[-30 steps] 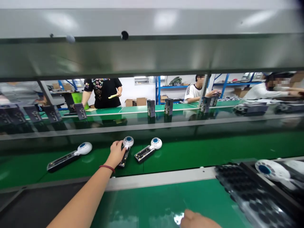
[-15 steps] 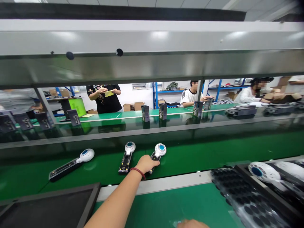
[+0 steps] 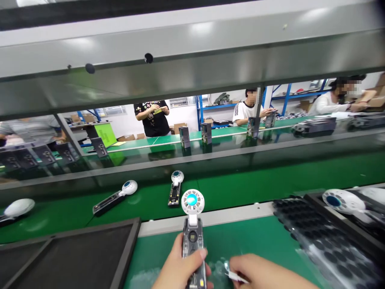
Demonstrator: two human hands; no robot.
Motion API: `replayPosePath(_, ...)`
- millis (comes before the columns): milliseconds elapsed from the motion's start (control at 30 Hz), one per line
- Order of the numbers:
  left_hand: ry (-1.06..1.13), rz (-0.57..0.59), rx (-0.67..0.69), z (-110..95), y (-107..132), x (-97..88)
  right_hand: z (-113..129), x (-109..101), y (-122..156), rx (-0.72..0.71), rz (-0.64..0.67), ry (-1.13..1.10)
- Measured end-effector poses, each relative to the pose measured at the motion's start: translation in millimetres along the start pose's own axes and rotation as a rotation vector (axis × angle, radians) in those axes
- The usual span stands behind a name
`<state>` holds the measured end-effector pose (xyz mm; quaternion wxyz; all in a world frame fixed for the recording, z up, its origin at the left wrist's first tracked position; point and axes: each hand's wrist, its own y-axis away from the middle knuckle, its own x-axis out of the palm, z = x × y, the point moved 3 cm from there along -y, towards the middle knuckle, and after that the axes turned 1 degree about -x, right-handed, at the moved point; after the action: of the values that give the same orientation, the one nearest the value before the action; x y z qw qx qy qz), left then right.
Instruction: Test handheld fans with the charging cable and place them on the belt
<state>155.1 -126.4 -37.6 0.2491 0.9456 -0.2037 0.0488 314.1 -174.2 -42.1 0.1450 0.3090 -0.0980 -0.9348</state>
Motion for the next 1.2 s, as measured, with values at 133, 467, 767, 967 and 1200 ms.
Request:
replayPosePath(133, -0.007, -0.054, 0.070, 16, 5, -8.1, 5, 2, -7, -0.029, 0.044, -0.247)
replayPosePath(467, -0.371, -0.154, 0.186, 24, 15, -10.5, 40, 8, -6, -0.059, -0.235, -0.415)
replayPosePath(767, -0.406, -0.195, 0.143, 7, 25, 7.5, 53, 11, -2, -0.191, -0.411, -0.134)
replayPosePath(967, -0.429, -0.209, 0.143, 9, 25, 5.7, 53, 12, 1, -0.206, -0.444, -0.050)
replayPosePath(1200, -0.427, -0.215, 0.135, 12, 25, 5.4, 56, 13, 0, -0.224, -0.435, -0.015)
